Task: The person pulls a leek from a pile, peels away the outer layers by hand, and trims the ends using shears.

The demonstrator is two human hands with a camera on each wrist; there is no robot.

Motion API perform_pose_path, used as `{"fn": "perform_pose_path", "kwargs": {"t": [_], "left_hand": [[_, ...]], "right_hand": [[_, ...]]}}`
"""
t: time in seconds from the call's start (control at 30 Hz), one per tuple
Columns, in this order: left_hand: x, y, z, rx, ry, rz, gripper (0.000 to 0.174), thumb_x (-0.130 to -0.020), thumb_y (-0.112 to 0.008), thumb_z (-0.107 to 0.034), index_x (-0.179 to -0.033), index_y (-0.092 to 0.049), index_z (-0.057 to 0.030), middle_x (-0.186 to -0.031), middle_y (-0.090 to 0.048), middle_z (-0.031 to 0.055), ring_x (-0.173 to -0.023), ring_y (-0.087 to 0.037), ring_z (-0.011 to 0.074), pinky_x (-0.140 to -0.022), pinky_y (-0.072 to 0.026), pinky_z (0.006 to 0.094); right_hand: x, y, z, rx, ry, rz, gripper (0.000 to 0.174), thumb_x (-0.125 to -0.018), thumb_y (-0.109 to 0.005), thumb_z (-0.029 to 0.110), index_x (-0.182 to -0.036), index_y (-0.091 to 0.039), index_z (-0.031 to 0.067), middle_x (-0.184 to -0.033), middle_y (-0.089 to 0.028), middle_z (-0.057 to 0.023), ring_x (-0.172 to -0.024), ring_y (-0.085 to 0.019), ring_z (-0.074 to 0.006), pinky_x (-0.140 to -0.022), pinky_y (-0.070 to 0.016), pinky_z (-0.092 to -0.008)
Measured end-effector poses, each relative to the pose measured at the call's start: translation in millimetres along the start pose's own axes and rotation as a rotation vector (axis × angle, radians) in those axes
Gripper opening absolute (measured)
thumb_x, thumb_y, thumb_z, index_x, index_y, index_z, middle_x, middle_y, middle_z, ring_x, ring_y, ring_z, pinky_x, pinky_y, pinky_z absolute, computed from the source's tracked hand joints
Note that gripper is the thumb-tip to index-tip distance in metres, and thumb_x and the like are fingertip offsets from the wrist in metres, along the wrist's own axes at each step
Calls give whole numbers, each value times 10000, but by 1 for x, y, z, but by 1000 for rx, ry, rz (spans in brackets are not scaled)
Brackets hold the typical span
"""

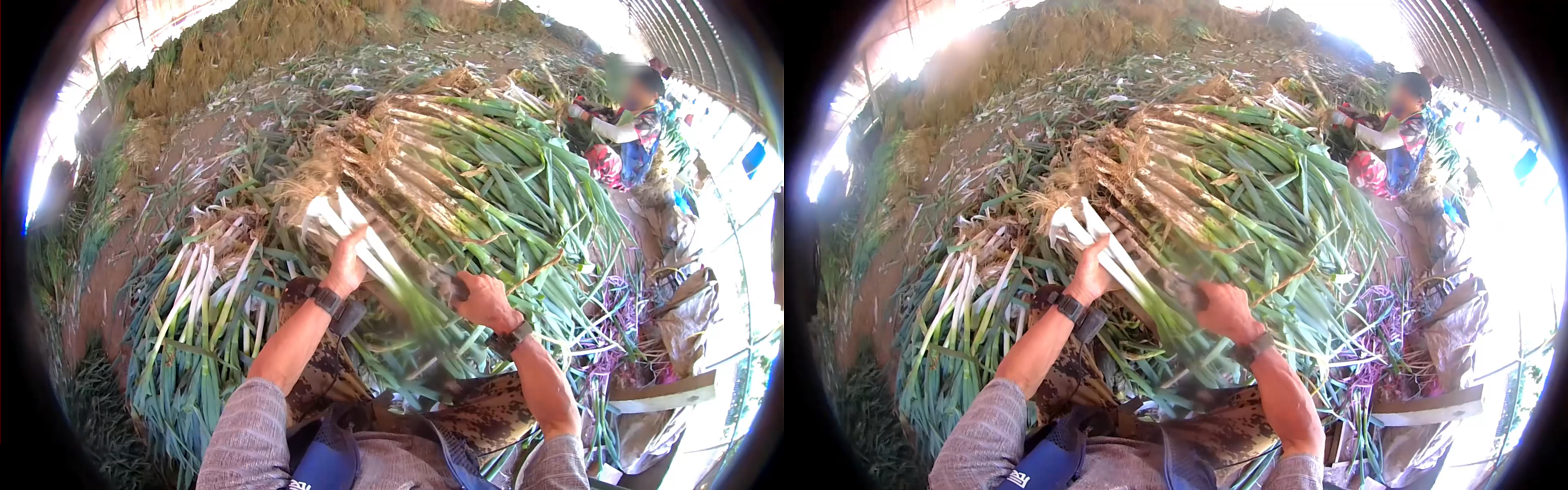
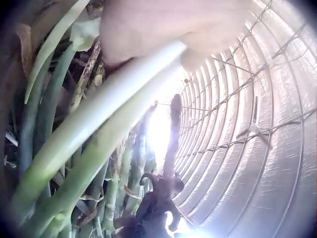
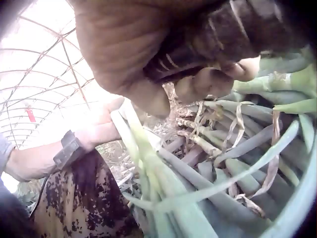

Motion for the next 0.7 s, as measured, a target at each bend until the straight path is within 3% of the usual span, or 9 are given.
{"fn": "perform_pose_path", "kwargs": {"t": [0.1, 0.17, 0.23, 0.27, 0.33, 0.4, 0.47, 0.63, 0.7], "left_hand": [[5, -10, 17, -83, 190, 131, 288, -974, -578, -222, -1221, -589, -74, -1161, -666, 70, -1094, -625, 247, -994, -480, 416], [11, -23, 19, -85, 171, 141, 280, -969, -597, -246, -1194, -591, -80, -1129, -676, 79, -1057, -640, 247, -961, -495, 418], [20, -40, 16, 4, 167, 137, 248, -969, -621, -261, -1135, -615, -76, -1055, -673, 47, -995, -641, 194, -949, -490, 377], [12, -29, 24, 18, 167, 144, 314, -973, -613, -362, -1132, -612, -91, -1061, -681, 61, -994, -649, 198, -942, -493, 379], [18, -40, 20, -4, 143, 142, 363, -963, -615, -417, -1134, -609, -97, -1041, -681, 61, -981, -649, 198, -925, -501, 377], [19, -42, 20, -23, 126, 137, 412, -952, -617, -472, -1136, -607, -103, -1021, -681, 61, -969, -649, 198, -907, -508, 376], [14, -36, 27, -54, 133, 106, 573, -948, -529, -606, -1148, -608, -75, -860, -691, 86, -863, -678, 243, -830, -552, 435], [7, -32, 31, -63, 147, 92, 746, -894, -473, -738, -1139, -605, -46, -824, -678, 95, -789, -672, 241, -749, -562, 461], [3, -28, 33, 1, 170, 193, 791, -889, -467, -747, -1147, -593, -10, -827, -678, 120, -714, -654, 253, -711, -563, 472]], "right_hand": [[-2, 3, 5, -39, 38, -75, 309, -743, -701, 248, -991, -670, 67, -761, -678, -179, -731, -653, -394, -679, -518, -479], [-4, 7, 10, -77, 91, -145, 303, -743, -700, 243, -981, -663, 59, -758, -677, -177, -725, -651, -397, -675, -517, -479], [-7, 9, 8, -7, -9, -123, 239, -790, -657, 218, -1005, -676, 116, -784, -689, -172, -727, -660, -399, -681, -524, -497], [-7, 9, 6, -8, -8, -125, 239, -790, -657, 218, -1005, -676, 116, -784, -689, -172, -727, -660, -399, -681, -524, -497], [-8, 8, 8, -37, 83, -104, 274, -741, -698, 240, -930, -636, 52, -746, -667, -181, -711, -646, -404, -665, -514, -486], [-10, 12, 11, -42, 74, -148, 272, -744, -697, 242, -932, -636, 55, -758, -670, -182, -725, -647, -401, -661, -511, -484], [-11, 15, 14, -44, 60, -195, 270, -747, -695, 245, -933, -637, 59, -771, -672, -183, -740, -648, -399, -657, -508, -482], [-18, 11, 11, 4, -1, -82, 271, -765, -679, 244, -959, -638, 58, -806, -679, -187, -787, -651, -393, -683, -506, -481], [-17, 15, 14, -10, 27, -106, 279, -766, -677, 248, -970, -643, 61, -806, -680, -187, -788, -652, -395, -686, -506, -483]]}}
Point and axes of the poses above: each hand's wrist, its own x-axis away from the middle knuckle, its own y-axis out of the back of the hand, z = x × y, the point moved 5 cm from there along -x, towards the middle knuckle
